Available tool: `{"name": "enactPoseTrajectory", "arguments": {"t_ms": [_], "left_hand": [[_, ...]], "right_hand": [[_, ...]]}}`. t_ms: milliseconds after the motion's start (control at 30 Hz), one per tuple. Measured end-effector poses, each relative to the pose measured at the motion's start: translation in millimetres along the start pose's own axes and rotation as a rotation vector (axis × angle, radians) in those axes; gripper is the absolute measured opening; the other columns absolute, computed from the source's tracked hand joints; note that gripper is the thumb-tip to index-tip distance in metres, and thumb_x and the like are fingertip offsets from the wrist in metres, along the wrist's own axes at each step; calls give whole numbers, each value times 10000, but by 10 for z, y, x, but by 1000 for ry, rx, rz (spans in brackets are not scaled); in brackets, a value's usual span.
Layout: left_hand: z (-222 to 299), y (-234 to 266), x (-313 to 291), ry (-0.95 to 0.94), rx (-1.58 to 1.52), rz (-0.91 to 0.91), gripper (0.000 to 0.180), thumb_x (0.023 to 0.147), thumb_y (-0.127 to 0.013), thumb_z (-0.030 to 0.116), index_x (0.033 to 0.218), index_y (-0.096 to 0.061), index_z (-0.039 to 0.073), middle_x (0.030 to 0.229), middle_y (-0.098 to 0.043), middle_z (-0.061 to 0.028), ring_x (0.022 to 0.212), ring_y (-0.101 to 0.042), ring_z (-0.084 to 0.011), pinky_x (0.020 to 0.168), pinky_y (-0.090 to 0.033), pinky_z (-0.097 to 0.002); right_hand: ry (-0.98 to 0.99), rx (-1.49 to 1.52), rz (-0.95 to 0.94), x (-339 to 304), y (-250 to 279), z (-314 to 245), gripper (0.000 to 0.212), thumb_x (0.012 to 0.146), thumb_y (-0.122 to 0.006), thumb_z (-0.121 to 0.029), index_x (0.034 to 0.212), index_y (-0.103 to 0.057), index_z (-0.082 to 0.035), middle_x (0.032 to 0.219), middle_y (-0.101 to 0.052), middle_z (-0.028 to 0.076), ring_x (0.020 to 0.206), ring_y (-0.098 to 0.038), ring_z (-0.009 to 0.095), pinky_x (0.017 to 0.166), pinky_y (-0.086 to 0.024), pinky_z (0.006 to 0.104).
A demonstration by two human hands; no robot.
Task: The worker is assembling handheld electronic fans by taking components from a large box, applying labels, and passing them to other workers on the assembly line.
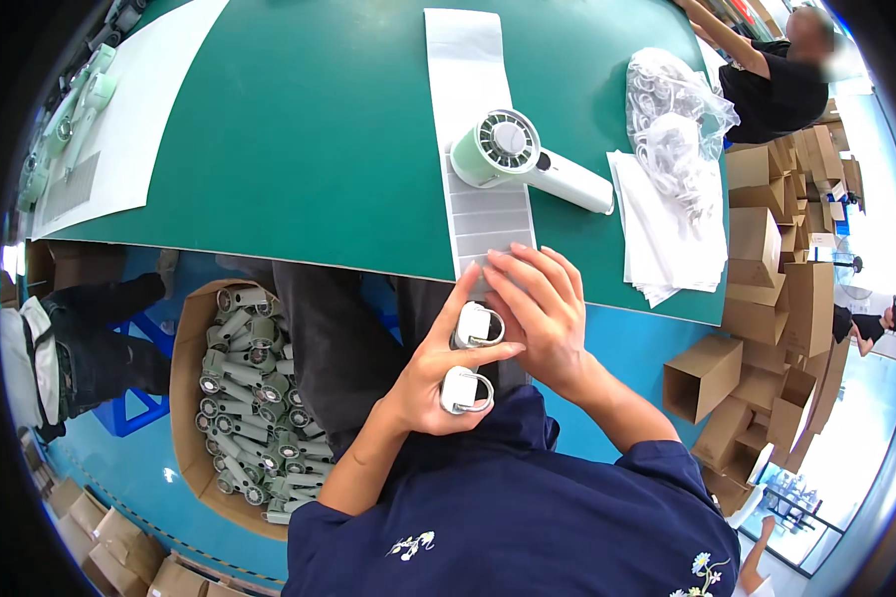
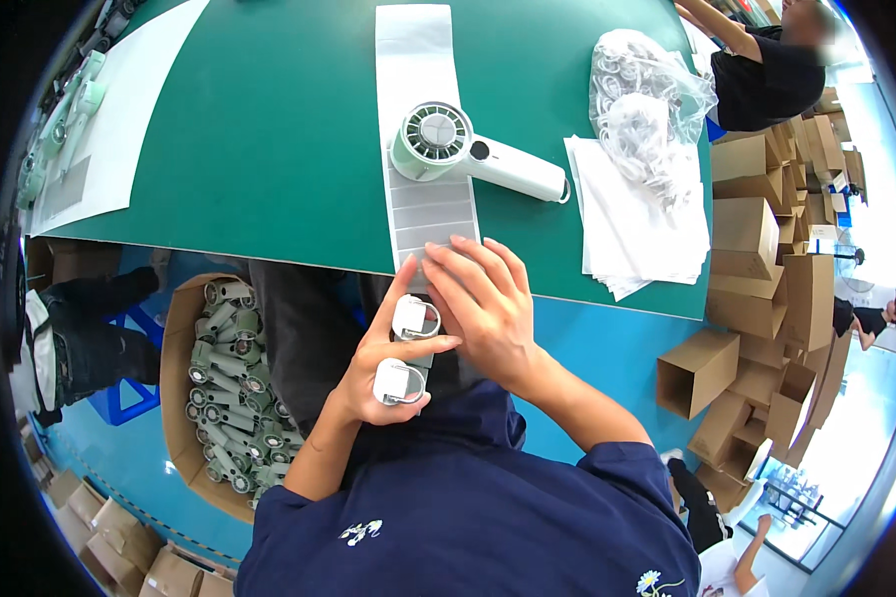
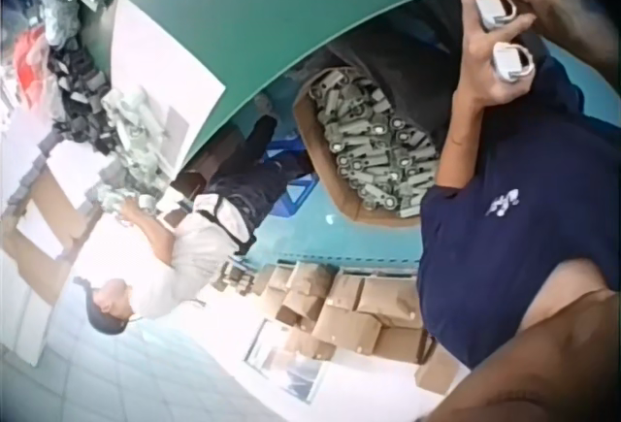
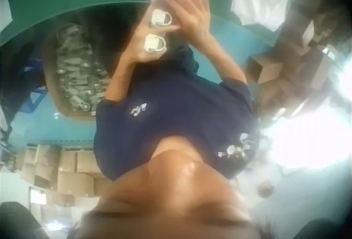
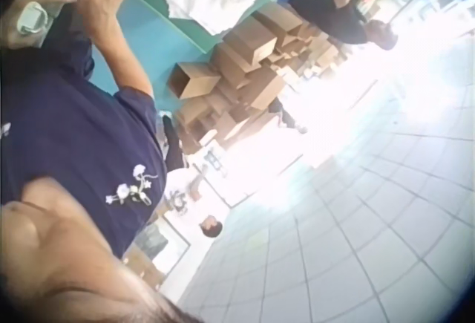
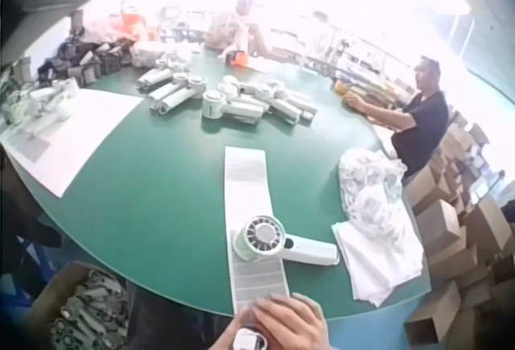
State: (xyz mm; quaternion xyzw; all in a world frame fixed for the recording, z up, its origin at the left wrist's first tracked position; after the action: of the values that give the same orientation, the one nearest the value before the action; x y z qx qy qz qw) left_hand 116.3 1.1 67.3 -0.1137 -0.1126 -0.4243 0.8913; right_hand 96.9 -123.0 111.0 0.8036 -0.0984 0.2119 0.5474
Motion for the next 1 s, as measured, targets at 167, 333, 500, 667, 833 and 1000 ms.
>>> {"name": "enactPoseTrajectory", "arguments": {"t_ms": [167, 333, 500, 667, 833, 1000], "left_hand": [[-37, -3, -5, -6, -6, 4, 633, 625, -751, 120, 1258, -744, 106, 1655, -89, -354, 1512, -295, -467, 1174, -344, -459], [-65, -15, -23, 19, 4, 18, 647, 627, -760, 129, 1274, -737, 112, 1662, -91, -340, 1537, -236, -457, 1188, -322, -460], [-91, -16, -42, 12, -10, 17, 652, 626, -759, 128, 1277, -737, 115, 1669, -91, -325, 1545, -219, -449, 1190, -316, -457], [-79, -4, -75, -7, -3, 35, 650, 614, -764, 148, 1263, -744, 111, 1663, -115, -327, 1534, -251, -448, 1185, -320, -455], [77, -306, -304, -127, 249, 103, 589, 605, -805, 251, 1182, -784, 134, 1568, -336, -289, 1289, -468, -435, 1068, -415, -507], [44, -487, -358, -219, 357, 236, 507, 603, -821, 283, 1080, -797, 112, 1521, -417, -229, 1181, -482, -423, 965, -427, -519]], "right_hand": [[-10, 36, 23, 43, 45, -13, 288, 776, -773, -61, 1061, -737, -44, 1164, -704, 60, 1140, -646, 284, 980, -490, 437], [-77, 144, -9, 94, 45, 46, 227, 769, -775, -44, 992, -735, -53, 1095, -694, 51, 1093, -654, 277, 933, -494, 422], [-121, 252, 3, 50, 36, 113, 262, 714, -803, 14, 947, -730, -81, 1035, -670, 45, 1070, -650, 297, 917, -489, 420], [-212, 426, 26, -117, 259, 204, 234, 777, -753, 105, 959, -712, -36, 1042, -636, 104, 1057, -626, 301, 945, -495, 399], [-511, 896, -13, -348, 436, 220, 185, 852, -688, 123, 1000, -686, 13, 1049, -619, 128, 980, -612, 226, 847, -510, 347], [-506, 908, -397, -237, 381, -76, 139, 866, -702, 67, 995, -689, 16, 920, -646, 91, 845, -618, 186, 768, -492, 291]]}}
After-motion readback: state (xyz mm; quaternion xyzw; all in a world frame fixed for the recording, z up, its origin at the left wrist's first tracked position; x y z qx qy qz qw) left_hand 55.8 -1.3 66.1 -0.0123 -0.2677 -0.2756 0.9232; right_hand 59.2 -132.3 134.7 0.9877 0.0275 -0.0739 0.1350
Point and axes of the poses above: each hand's wrist, its own x-axis towards the middle knuckle, its own y-axis out of the back of the hand, z = x × y, the point moved 8 cm from there along x, towards the middle knuckle
